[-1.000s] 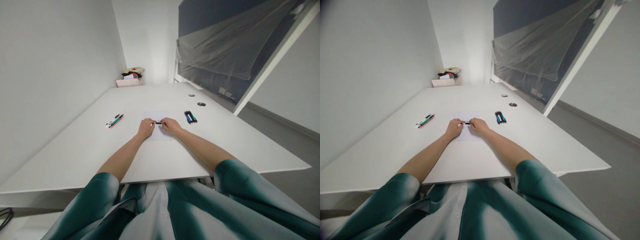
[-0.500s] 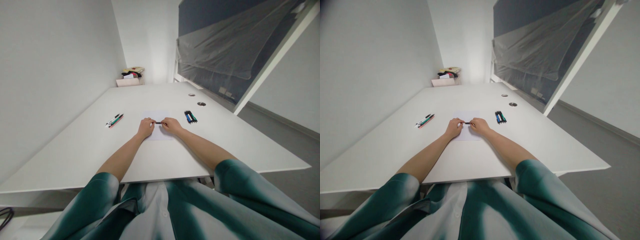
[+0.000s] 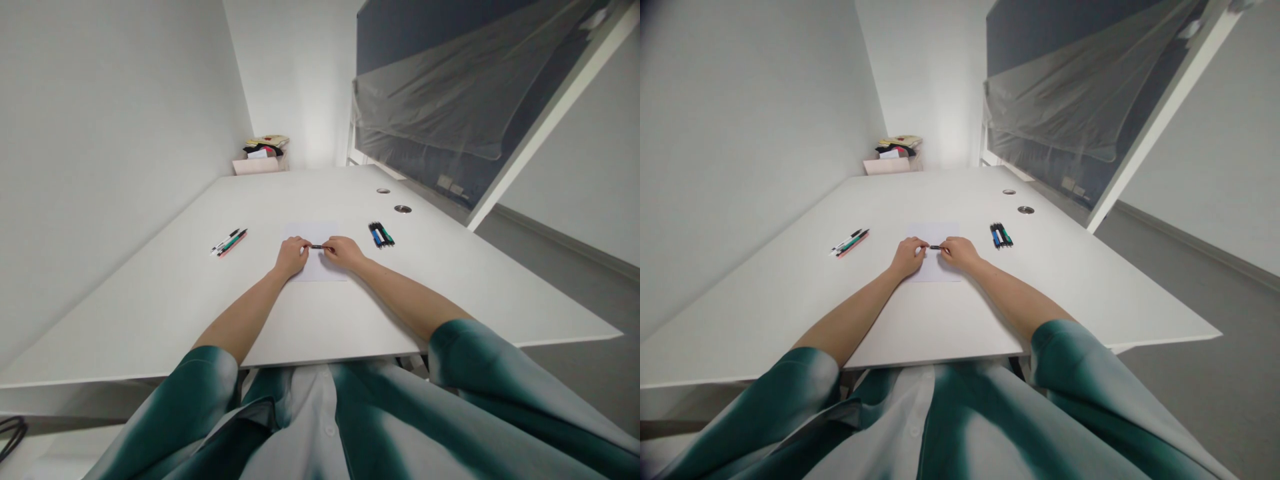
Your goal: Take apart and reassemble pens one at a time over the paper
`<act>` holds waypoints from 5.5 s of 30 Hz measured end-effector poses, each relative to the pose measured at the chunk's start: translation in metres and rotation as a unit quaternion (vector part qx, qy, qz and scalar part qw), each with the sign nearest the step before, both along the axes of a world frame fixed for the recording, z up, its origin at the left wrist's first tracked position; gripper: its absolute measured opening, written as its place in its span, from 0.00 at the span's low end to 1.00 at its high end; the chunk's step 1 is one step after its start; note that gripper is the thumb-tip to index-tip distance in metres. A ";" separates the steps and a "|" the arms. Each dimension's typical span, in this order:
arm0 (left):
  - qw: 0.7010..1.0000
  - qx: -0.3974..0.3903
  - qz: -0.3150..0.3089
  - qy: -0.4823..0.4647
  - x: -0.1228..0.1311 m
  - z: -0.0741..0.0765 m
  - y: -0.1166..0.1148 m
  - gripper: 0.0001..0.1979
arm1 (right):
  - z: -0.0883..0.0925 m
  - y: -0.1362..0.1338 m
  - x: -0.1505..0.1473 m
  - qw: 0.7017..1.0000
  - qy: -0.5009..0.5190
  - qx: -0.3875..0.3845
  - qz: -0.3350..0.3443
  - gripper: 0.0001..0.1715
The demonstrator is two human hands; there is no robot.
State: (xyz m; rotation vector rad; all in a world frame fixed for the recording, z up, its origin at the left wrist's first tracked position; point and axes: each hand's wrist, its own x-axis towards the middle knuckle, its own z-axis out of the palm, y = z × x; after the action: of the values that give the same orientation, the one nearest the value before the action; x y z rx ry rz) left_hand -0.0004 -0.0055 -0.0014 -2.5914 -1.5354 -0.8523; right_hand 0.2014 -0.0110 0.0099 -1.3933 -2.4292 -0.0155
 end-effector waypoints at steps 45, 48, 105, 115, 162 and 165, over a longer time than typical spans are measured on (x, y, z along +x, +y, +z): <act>0.999 -0.029 0.030 0.025 0.004 0.006 -0.008 0.16 | -0.002 -0.001 -0.003 0.999 0.025 -0.008 0.045 0.11; 0.995 -0.057 0.048 0.060 0.002 0.007 -0.007 0.13 | -0.001 -0.002 -0.002 0.999 0.026 -0.010 0.042 0.11; 0.996 -0.083 0.012 0.013 0.004 0.008 -0.010 0.13 | -0.006 0.002 -0.001 0.998 0.037 -0.015 0.049 0.16; 0.996 -0.088 0.001 0.023 0.004 0.006 -0.006 0.12 | -0.010 0.007 -0.001 0.998 0.028 0.004 0.058 0.16; 0.970 -0.111 0.199 -0.081 -0.022 0.009 0.006 0.13 | -0.002 0.010 0.009 0.980 0.016 -0.036 -0.197 0.19; 0.972 -0.110 0.194 -0.077 -0.022 0.009 0.006 0.13 | -0.002 0.011 0.010 0.979 0.019 -0.034 -0.202 0.19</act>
State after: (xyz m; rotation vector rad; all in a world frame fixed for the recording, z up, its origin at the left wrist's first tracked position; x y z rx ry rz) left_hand -0.0221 0.0006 0.0076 -2.2668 -2.1987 -0.8982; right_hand 0.2113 0.0000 0.0079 -1.8760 -2.0940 -0.0049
